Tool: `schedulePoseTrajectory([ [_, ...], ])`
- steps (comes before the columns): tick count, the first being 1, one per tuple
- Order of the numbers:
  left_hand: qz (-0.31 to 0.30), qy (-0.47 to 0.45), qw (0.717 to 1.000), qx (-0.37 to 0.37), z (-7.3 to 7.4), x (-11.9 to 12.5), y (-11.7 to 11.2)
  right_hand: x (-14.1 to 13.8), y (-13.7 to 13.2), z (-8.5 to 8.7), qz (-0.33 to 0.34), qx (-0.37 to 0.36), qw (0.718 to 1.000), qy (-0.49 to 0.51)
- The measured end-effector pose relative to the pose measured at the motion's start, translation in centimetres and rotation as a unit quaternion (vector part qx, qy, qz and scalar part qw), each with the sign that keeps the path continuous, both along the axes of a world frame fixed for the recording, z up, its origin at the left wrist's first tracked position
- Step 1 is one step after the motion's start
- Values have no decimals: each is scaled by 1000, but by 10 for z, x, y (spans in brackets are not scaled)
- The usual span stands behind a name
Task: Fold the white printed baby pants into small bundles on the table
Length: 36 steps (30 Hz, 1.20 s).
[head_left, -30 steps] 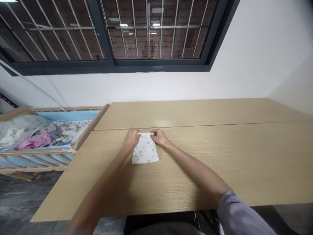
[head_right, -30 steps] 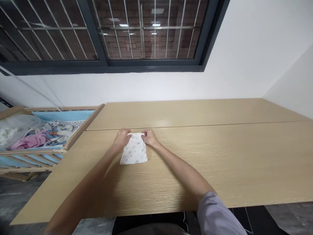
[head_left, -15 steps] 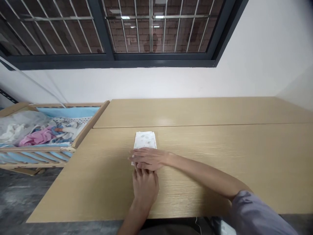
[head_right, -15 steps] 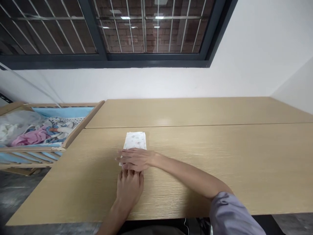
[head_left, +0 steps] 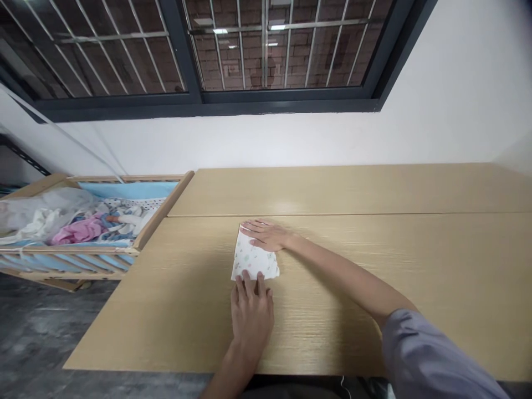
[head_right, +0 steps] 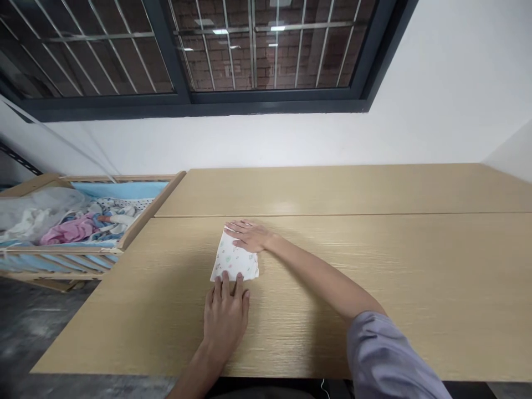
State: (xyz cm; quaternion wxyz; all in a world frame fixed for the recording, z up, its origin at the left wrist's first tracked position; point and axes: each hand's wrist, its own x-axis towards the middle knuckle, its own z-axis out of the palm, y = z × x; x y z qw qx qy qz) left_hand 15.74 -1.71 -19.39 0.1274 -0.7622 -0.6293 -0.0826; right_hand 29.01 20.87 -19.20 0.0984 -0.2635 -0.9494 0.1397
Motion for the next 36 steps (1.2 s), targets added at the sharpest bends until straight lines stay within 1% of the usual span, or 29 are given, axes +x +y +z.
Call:
schedulePoseTrajectory([
  [2, 4, -3, 1000, -4, 1, 1, 0, 0, 1, 0, 0, 1, 1000, -6],
  [4, 6, -9, 1000, -7, 1, 2, 0, 0, -3, 3, 0, -1, 1000, -10],
  [7, -12, -34, 999, -11, 4, -6, 2, 7, -18, 16, -11, -1, 1000, 5],
  [9, -47, -58, 997, -30, 9, -21, 7, 16, -36, 28, -31, 6, 999, 27],
  [11, -95, -85, 990, -55, 15, -43, 16, 27, -58, 39, -49, 19, 998, 43],
  [13, -130, -108, 984, -65, 20, -66, 26, 38, -83, 45, -51, 27, 997, 49],
  [14, -138, -116, 982, -63, 21, -76, 30, 42, -96, 45, -46, 28, 997, 49],
  [16, -146, -123, 980, -55, 21, -92, 37, 50, -117, 38, -31, 33, 998, 45],
  [19, -164, -130, 977, -48, 15, -103, 44, 58, -136, 20, -45, 67, 995, 55],
  [21, -176, -134, 974, -40, 10, -104, 47, 61, -141, 8, -71, 100, 990, 68],
  [23, -186, -130, 973, -35, 7, -102, 50, 61, -144, 0, -87, 132, 985, 73],
  [25, -188, -121, 974, -37, 9, -98, 52, 60, -148, -2, -91, 154, 981, 73],
  [27, -182, -119, 975, -41, 14, -92, 52, 59, -153, 3, -99, 156, 980, 78],
  [29, -173, -135, 975, -44, 23, -86, 52, 59, -157, 13, -119, 133, 979, 94],
  [32, -163, -172, 971, -38, 38, -78, 55, 60, -157, 32, -170, 62, 974, 140],
  [34, -167, -171, 971, -27, 47, -74, 65, 61, -146, 40, -209, 17, 961, 179],
  [36, -168, -156, 973, -24, 53, -70, 83, 60, -129, 42, -254, -16, 943, 216],
])
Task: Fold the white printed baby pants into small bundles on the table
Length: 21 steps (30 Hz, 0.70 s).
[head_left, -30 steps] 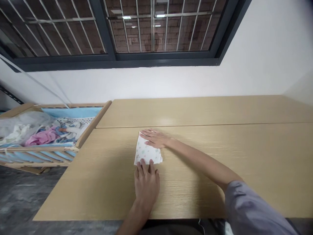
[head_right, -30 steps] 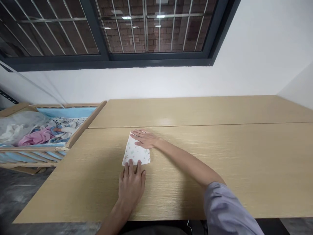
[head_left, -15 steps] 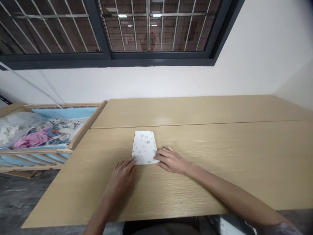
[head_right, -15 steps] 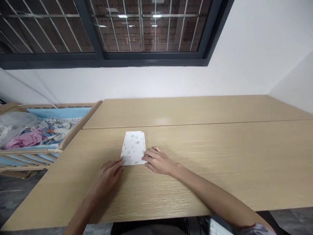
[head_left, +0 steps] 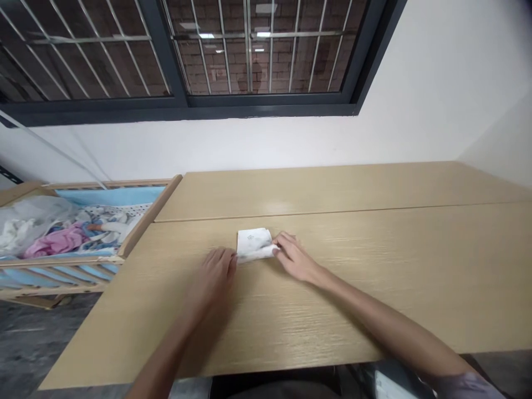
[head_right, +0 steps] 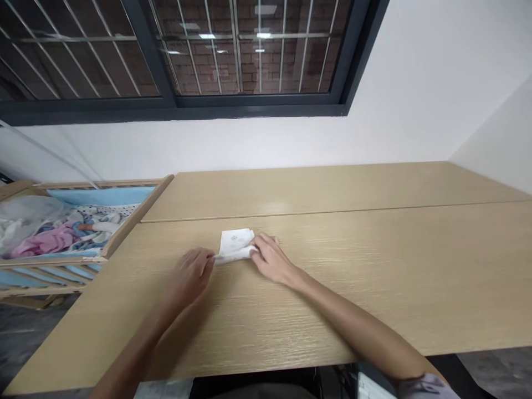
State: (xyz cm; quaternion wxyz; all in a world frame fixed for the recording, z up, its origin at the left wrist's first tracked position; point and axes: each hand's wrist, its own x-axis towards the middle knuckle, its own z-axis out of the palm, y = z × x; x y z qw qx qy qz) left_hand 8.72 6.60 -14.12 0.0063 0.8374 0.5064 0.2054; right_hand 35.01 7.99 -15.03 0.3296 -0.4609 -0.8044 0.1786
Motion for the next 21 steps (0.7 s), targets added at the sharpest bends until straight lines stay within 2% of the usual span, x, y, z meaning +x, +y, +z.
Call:
schedulePoseTrajectory([
  [4, 30, 0, 999, -12, 0, 11, 49, -8, 43, -15, -85, -53, 992, 70],
  [7, 62, -10, 998, -14, -8, 21, 82, -16, 67, -33, -146, -62, 984, 84],
  [10, 85, -17, 996, -16, -22, 28, 102, -21, 80, -49, -192, -64, 977, 73],
  [14, 102, -31, 994, -4, -38, 29, 105, -23, 86, -63, -207, -78, 972, 74],
  [17, 113, -49, 992, 27, -43, 28, 95, -21, 80, -62, -227, -66, 968, 88],
  [19, 106, -57, 992, 50, -43, 29, 86, -21, 71, -57, -237, -6, 967, 89],
  [21, 59, -53, 995, 65, -44, 34, 77, -23, 61, -51, -191, 75, 978, 47],
])
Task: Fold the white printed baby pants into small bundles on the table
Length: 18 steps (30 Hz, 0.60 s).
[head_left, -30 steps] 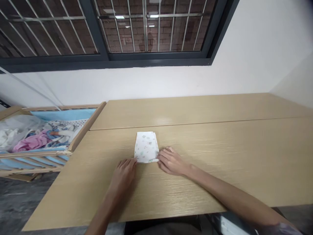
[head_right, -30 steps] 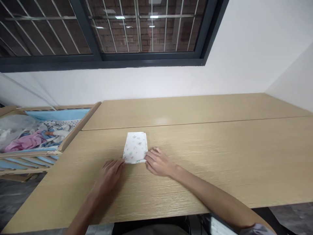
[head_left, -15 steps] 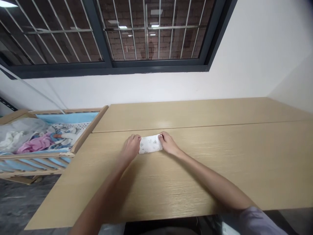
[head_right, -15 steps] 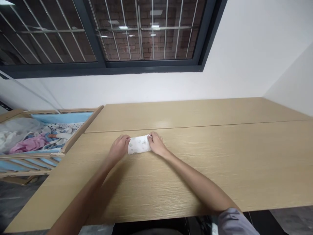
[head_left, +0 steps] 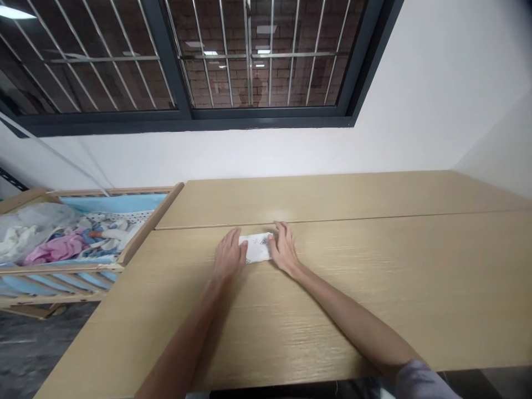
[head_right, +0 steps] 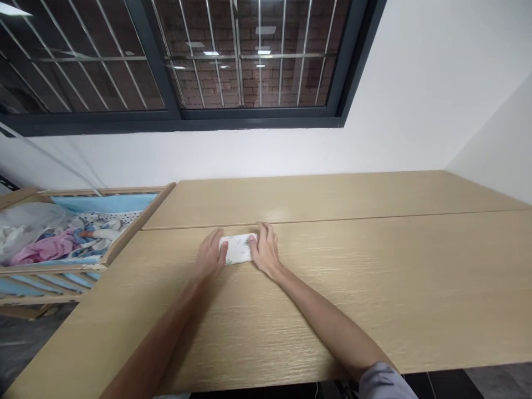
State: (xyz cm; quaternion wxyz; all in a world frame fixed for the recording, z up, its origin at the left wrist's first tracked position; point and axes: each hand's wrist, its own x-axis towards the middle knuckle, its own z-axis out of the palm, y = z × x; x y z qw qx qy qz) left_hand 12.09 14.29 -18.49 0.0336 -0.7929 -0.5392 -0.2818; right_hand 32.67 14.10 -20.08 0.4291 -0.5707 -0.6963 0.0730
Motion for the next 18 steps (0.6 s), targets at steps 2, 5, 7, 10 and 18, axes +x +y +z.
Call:
schedulePoseTrajectory([
  [2, -65, 24, 997, 13, -3, 7, -7, -4, -9, 4, 86, 38, 991, -94],
  [5, -104, 67, 992, 7, -13, 15, -14, -11, -16, 4, 178, 24, 965, -193],
  [7, -84, 91, 992, -15, -21, 18, -15, -14, -16, 1, 194, 1, 956, -219],
  [10, -61, 108, 992, -32, -29, 17, -15, -15, -16, -2, 185, -26, 956, -228],
  [18, -46, 108, 993, -22, -36, 14, -14, -11, -17, -6, 64, -60, 978, -189],
])
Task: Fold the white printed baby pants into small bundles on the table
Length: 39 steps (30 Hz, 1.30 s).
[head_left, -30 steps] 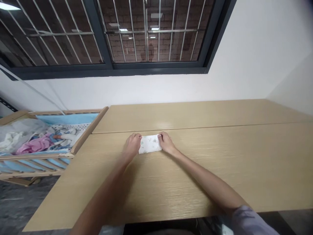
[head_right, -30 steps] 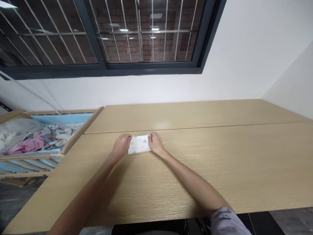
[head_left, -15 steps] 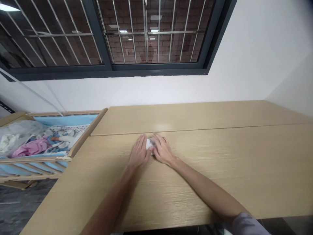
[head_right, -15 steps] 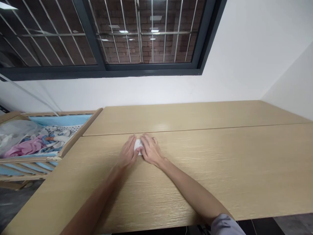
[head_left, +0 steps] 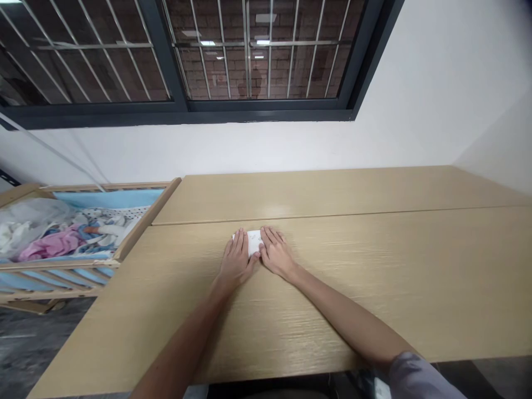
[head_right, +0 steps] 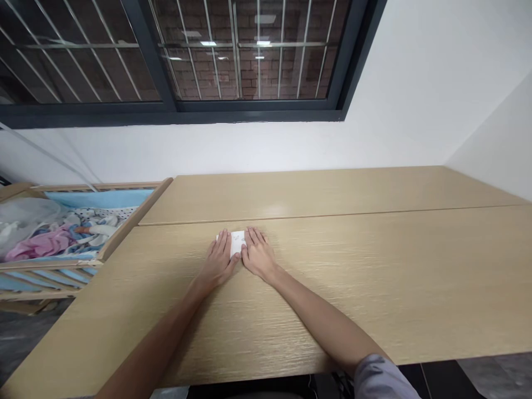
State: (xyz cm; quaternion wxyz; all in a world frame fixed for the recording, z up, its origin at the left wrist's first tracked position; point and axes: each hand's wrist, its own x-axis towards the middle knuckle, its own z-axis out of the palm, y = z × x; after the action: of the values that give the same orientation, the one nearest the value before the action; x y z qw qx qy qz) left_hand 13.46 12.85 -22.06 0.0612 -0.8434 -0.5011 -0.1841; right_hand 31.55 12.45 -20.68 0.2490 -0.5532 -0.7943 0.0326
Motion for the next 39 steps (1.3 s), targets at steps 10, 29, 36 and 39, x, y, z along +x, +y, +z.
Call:
schedulePoseTrajectory([
  [10, -50, 8, 999, 0, 23, -13, 0, 7, 6, 0, 15, 3, 993, 115],
  [29, 0, -117, 993, 12, 60, -20, 0, 13, 17, -6, 42, -51, 941, 333],
  [36, -6, -447, 877, -173, 79, -19, -6, 26, 42, 47, 128, -146, 883, 428],
  [39, 28, -465, 854, -231, 72, -18, -4, 32, 66, 64, 106, -211, 881, 409],
])
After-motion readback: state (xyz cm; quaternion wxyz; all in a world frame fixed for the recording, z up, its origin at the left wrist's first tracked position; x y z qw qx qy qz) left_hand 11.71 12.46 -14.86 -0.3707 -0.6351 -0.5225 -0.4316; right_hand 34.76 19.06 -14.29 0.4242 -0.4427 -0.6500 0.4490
